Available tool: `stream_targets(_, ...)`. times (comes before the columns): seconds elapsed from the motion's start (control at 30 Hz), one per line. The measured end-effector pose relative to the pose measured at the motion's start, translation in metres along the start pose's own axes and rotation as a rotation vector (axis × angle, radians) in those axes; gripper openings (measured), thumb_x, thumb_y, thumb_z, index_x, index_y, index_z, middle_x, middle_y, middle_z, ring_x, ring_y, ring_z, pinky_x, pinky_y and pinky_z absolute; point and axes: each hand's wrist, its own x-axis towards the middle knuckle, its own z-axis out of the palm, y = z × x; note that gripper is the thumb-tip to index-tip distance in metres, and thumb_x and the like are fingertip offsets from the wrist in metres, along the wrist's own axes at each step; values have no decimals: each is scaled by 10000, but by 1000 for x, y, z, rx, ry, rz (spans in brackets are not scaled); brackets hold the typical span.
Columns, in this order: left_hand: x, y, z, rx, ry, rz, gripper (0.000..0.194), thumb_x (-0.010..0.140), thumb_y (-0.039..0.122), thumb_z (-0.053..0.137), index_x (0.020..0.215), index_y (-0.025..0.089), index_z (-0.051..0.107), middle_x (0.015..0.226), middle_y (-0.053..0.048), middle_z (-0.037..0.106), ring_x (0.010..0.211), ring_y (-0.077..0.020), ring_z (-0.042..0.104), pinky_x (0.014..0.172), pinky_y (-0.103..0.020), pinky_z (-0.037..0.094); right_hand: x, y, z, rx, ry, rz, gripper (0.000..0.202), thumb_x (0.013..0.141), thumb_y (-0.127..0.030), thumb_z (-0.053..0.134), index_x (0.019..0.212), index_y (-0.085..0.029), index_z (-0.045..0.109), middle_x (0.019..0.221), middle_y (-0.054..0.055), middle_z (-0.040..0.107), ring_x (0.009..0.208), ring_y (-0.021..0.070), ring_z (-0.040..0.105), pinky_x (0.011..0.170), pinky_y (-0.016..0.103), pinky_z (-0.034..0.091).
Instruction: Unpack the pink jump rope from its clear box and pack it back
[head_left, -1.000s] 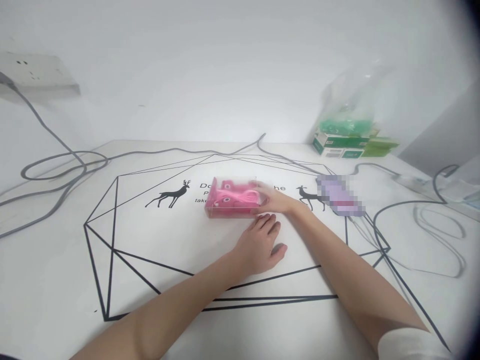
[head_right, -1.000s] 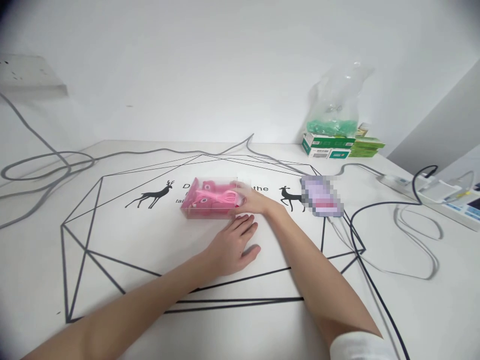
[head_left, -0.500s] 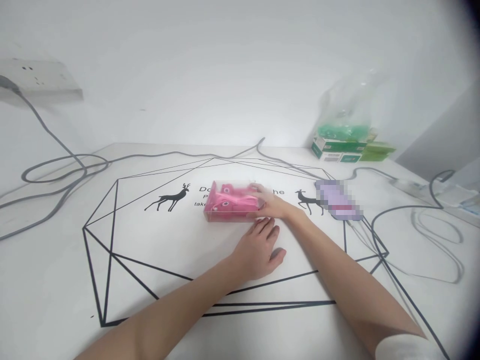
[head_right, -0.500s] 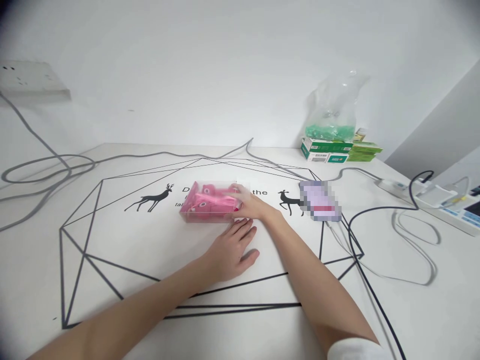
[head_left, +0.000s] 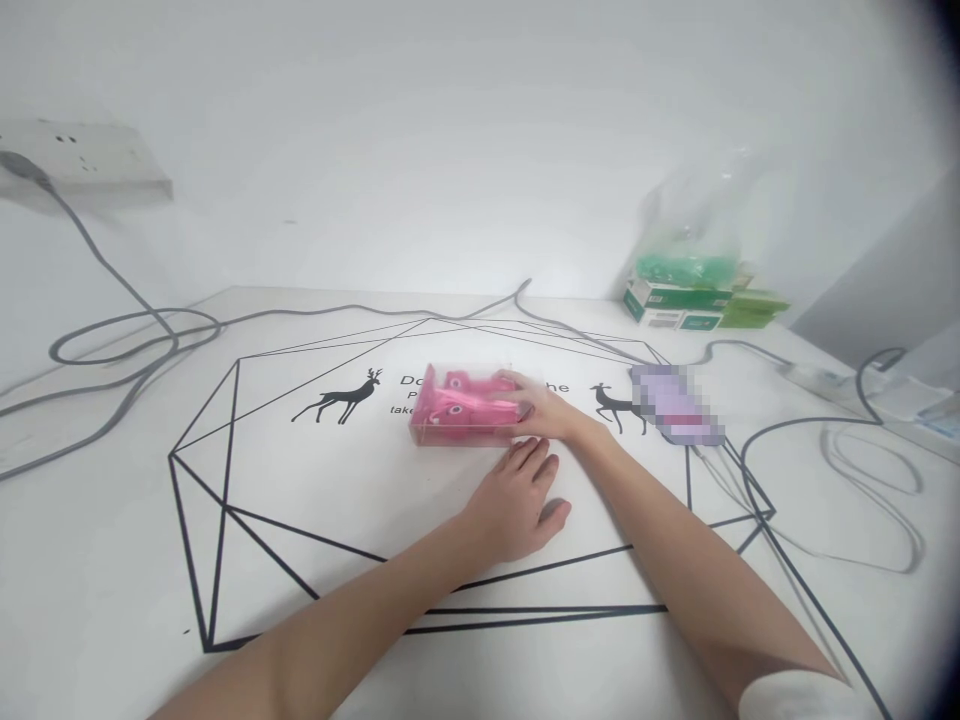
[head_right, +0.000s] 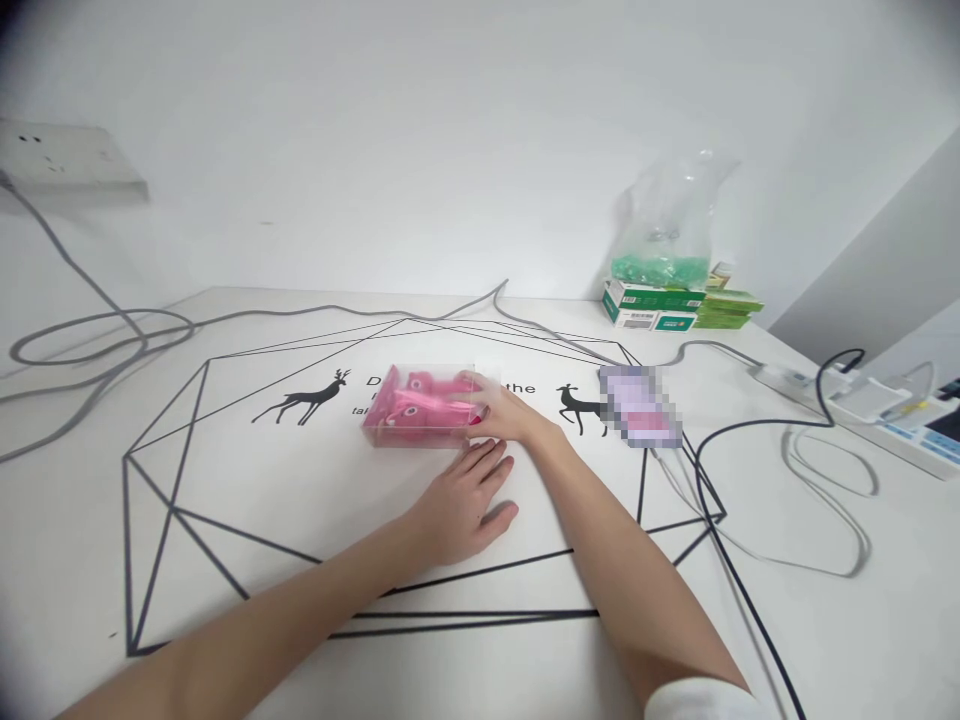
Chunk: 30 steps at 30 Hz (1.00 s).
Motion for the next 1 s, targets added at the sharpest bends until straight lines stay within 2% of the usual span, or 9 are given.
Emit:
stream_targets(0.27,0,1,-1,-5,-6,-5,507,928,399,488,1303,62,542,1419,-215,510,1353,-340,447,1154,-491,345,-1,-9,-10,-39,-39,-9,456,745,-352,773,1192,-303,698,1436,52,484,1230,272,545,1006,372,469)
stream_targets(0.43,0,0,0,-13,-13,-1,508,931,394,481,1314,65,531,1420,-207,513,1365,-325,438,1166,-481,331,-4,-3,-11,-53,-44,20,362,732,-376,779,1081,-284,747,1476,40,448,1183,262,580,966,365,495)
stream_targets(0.53,-1,0,1,-11,-13,-1,514,935,403,471,1319,66,528,1425,-200,512,1372,-322,431,1167,-479,330,-5,0,-13,-61,-66,64,401,715,-415,790,1094,-292,746,1465,36,470,1094,246,627,931,358,519)
stream_targets(0.63,-1,-1,1,-2,-7,2,517,936,408,468,1314,63,537,1429,-200,508,1372,-330,427,1162,-480,336,-5,0,-16,-58,-83,77,434,718,-420,790,1133,-310,732,1456,24,487,1090,246,631,938,357,521)
stream_targets(0.73,-1,-1,2,-1,0,2,516,927,409,476,1302,61,550,1420,-202,516,1356,-334,444,1152,-479,350,-4,-4,-15,-30,-82,93,486,729,-402,786,1198,-315,698,1487,37,444,1188,272,585,976,378,507)
stream_targets(0.87,0,-1,1,-18,9,9,506,922,397,483,1302,70,550,1410,-193,529,1354,-324,450,1150,-480,353,-3,-11,-10,-20,-91,134,590,760,-410,761,1322,-310,612,1546,70,340,1348,308,450,1069,414,440)
stream_targets(1.0,1,-1,1,-25,11,5,518,917,397,498,1302,55,552,1415,-209,518,1357,-334,443,1153,-482,346,-4,-12,-6,-59,-102,145,785,763,-463,753,1468,-323,438,1567,107,287,1405,333,367,1125,455,367)
